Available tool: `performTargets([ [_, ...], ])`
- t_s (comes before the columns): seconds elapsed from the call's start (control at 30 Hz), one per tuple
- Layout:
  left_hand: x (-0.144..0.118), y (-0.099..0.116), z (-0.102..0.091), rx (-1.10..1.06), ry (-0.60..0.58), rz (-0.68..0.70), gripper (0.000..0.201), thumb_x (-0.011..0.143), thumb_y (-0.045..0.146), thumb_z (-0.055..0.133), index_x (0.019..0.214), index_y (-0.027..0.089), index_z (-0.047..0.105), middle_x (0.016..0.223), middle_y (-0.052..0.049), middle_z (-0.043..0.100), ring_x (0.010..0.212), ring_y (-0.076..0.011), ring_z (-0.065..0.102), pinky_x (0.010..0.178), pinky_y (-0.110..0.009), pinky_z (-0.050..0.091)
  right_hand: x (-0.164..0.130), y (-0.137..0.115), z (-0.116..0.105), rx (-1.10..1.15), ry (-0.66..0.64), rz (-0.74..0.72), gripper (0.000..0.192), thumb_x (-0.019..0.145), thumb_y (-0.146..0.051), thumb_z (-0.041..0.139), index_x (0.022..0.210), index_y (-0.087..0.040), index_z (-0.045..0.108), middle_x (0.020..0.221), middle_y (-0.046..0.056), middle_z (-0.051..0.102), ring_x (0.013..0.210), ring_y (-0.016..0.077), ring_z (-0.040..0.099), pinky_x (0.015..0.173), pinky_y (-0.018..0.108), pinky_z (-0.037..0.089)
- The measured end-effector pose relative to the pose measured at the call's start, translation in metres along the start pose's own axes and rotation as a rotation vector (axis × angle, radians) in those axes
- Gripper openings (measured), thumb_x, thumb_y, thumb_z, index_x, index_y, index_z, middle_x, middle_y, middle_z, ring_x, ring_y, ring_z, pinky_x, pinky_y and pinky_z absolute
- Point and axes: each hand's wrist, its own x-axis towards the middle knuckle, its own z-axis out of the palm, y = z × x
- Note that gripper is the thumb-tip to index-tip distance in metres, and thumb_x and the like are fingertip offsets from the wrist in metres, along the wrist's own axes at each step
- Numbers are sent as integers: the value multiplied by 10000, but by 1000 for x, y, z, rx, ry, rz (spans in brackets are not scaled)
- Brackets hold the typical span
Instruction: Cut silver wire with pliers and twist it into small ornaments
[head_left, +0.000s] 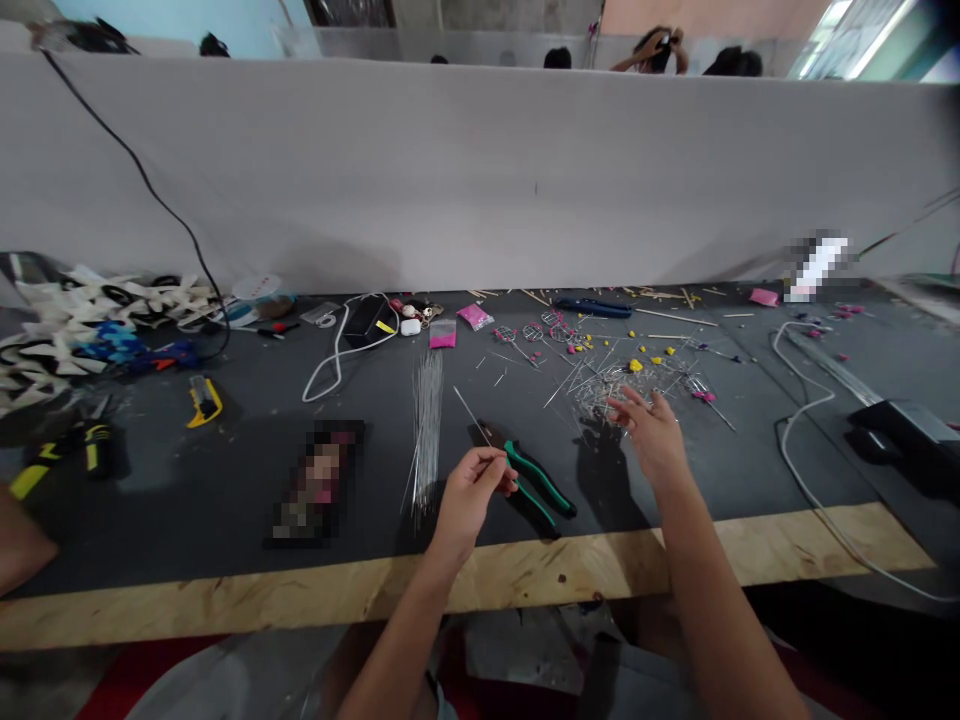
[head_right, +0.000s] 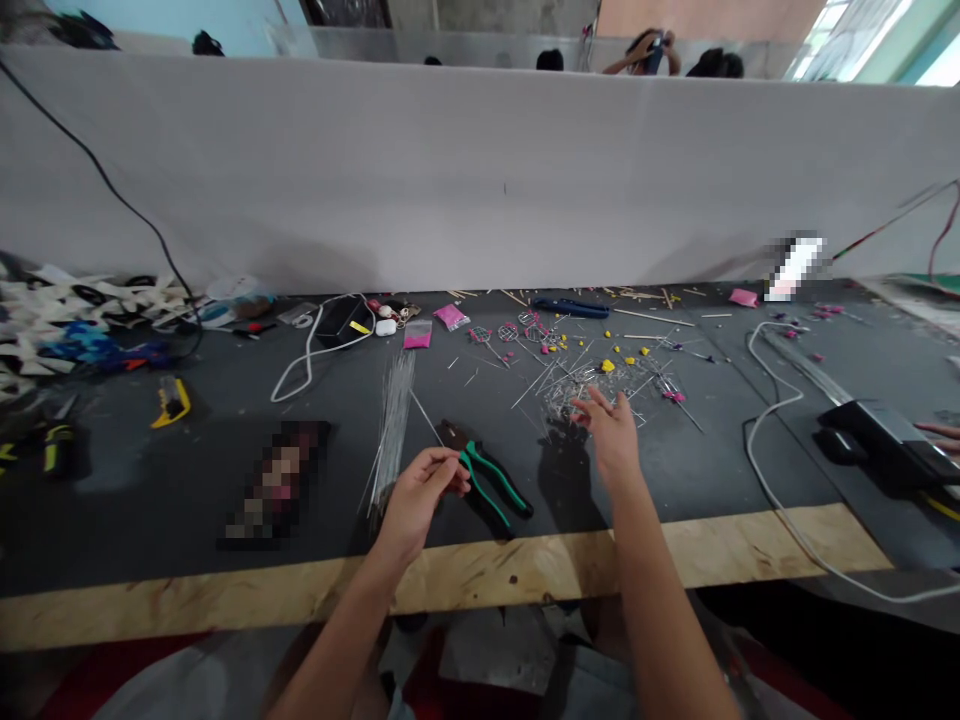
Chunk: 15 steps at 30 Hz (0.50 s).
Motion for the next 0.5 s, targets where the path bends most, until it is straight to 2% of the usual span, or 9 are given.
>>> performTargets([
  [0.13, -1, -2, 4, 110, -58, -2, 218, 764, 338, 625, 852, 143, 589, 664, -15, 649, 578, -118, 597, 585, -244, 469, 9, -4, -18, -27, 65, -108, 745, 744, -269, 588, 1333, -445, 167, 1434, -6, 331, 1232, 220, 463, 933, 438, 479],
  [0.17, -1, -3, 5, 130, -70, -5, 220, 764, 343, 621, 852, 143, 591, 666, -16, 648, 580, -118, 594, 586, -243, 467, 9, -5, -20, -54, 69, -126, 716, 755, -278, 570, 1334, -437, 181, 1439, -6, 321, 1253, 218, 436, 953, 441, 458],
  [0.23, -1, -4, 6, 172, -92, -11, 218, 771, 346, 608, 858, 146, 598, 673, -17, 644, 586, -118, 590, 587, -238, 463, 5, -8, -17, -107, 30, -124, 567, 770, -295, 546, 1286, -391, 330, 1381, 19, 410, 1214, 229, 467, 938, 439, 456],
  [0.3, -2, -6, 8, 211, -115, -14, 214, 784, 344, 592, 872, 149, 605, 685, -18, 640, 595, -117, 585, 587, -231, 458, -8, -10, -6, -150, -88, -72, 325, 774, -321, 554, 1098, -315, 552, 1204, 55, 569, 1045, 244, 580, 829, 420, 505],
  [0.37, -3, -10, 11, 239, -144, -12, 215, 798, 340, 576, 897, 152, 608, 696, -16, 636, 602, -118, 581, 589, -229, 456, -30, -10, 11, -201, -257, -3, 217, 758, -342, 597, 945, -243, 645, 1019, 78, 655, 874, 239, 635, 678, 371, 526],
  [0.43, -4, -13, 13, 267, -180, 1, 218, 808, 333, 561, 923, 155, 610, 713, -16, 634, 617, -124, 580, 605, -234, 461, -55, -7, 30, -296, -535, 47, 274, 800, -360, 561, 1032, -228, 624, 1010, 71, 663, 841, 198, 632, 651, 316, 508],
  [0.5, -5, -14, 16, 337, -211, 44, 206, 823, 315, 539, 927, 158, 622, 746, -17, 640, 651, -131, 580, 633, -239, 460, -78, -1, 46, -315, -673, 50, 309, 822, -348, 542, 1104, -228, 587, 1024, 57, 665, 854, 170, 622, 705, 295, 495],
])
